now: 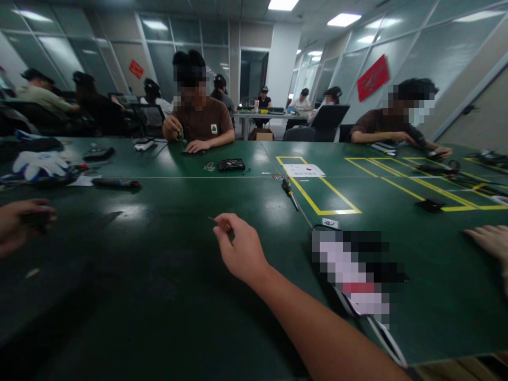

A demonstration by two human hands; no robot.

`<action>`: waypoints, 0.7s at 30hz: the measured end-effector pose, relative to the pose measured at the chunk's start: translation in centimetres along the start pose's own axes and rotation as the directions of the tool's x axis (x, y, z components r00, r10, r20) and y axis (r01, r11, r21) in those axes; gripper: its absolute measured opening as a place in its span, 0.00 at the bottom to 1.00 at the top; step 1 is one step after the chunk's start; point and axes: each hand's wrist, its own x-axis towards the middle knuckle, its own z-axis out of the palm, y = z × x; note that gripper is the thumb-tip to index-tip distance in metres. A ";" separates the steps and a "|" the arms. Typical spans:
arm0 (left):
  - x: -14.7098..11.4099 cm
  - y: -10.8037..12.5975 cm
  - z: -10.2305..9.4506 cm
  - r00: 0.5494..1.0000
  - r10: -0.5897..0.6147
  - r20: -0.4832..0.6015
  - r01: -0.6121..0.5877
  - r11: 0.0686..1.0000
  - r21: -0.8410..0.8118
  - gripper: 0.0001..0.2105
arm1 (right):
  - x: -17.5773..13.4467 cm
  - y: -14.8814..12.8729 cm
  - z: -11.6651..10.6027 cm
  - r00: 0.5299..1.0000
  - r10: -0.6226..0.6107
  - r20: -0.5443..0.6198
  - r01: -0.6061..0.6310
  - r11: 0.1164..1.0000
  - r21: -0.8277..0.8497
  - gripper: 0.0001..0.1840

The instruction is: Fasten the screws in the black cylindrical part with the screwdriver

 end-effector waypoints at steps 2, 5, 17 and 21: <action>-0.6 1.0 2.2 0.987 -0.064 0.146 0.082 0.990 -0.119 0.21 | 0.0 0.1 -0.1 1.000 0.014 0.000 -0.014 1.000 0.027 0.09; -2.8 4.3 6.7 0.959 0.067 0.277 -0.029 0.990 -0.139 0.27 | -0.1 0.3 -0.2 0.999 0.040 -0.019 -0.038 0.995 0.088 0.11; -11.4 10.3 17.9 0.747 0.607 0.269 -0.473 0.771 -0.426 0.18 | -0.6 -0.2 0.0 0.968 0.067 -0.240 -0.005 0.968 0.251 0.13; -11.8 9.6 18.0 0.778 0.569 0.267 -0.444 0.798 -0.407 0.21 | -0.9 0.1 0.0 0.978 0.027 -0.208 0.019 0.977 0.212 0.10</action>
